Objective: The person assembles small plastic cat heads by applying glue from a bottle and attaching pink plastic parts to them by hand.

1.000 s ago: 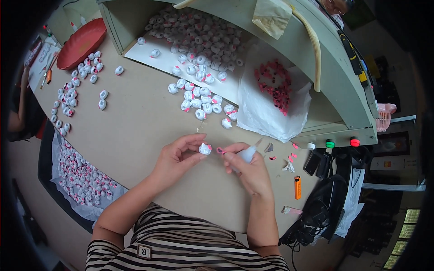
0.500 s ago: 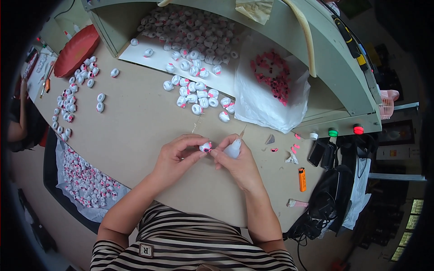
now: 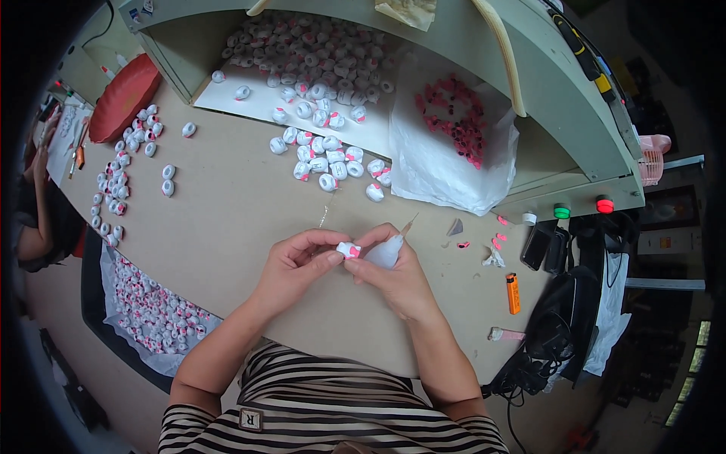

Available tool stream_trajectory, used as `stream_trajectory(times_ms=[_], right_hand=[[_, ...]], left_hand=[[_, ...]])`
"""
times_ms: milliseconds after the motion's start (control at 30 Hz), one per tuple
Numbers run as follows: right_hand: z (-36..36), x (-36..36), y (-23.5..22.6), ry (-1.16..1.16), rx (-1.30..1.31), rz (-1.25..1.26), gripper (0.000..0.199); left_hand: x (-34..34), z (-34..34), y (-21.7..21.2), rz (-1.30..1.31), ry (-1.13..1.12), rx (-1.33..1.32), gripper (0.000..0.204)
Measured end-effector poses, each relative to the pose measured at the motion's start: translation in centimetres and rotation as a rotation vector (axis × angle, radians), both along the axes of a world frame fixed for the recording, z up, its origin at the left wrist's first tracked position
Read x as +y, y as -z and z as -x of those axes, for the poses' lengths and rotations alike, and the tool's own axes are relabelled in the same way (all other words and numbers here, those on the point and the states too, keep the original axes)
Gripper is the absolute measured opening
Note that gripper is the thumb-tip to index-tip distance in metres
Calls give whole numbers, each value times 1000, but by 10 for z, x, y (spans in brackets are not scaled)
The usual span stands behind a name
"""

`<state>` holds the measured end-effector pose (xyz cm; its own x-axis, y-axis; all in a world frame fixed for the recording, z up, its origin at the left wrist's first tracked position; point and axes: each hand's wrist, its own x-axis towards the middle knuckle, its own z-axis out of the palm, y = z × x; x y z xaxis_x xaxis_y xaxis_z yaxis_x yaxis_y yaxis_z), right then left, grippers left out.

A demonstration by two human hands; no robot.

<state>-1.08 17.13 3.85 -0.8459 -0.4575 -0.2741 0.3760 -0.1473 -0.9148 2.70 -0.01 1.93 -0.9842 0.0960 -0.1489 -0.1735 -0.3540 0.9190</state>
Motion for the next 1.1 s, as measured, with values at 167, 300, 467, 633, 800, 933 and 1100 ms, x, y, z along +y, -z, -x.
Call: stream_trajectory(times_ms=[167, 300, 467, 633, 800, 933, 1100], right_hand=[[-4, -3, 7, 10, -44, 114, 21], [-6, -5, 17, 11, -91, 235, 20], [-3, -4, 11, -11, -195, 178, 24], [4, 5, 12, 73, -115, 38, 31], [3, 7, 12, 51, -79, 87, 36], [1, 4, 11, 53, -66, 87, 40], [2, 5, 11, 41, -27, 75, 42]], left_hand=[[-5, -1, 3, -86, 91, -7, 23], [-8, -3, 7, -91, 51, -14, 22], [-60, -1, 6, 322, -293, 124, 22], [-74, -18, -55, 613, -520, 559, 26], [-10, -68, -130, -251, 144, 1124, 15], [11, -67, -142, -437, 125, 997, 29], [13, -68, -141, -597, 262, 918, 29]])
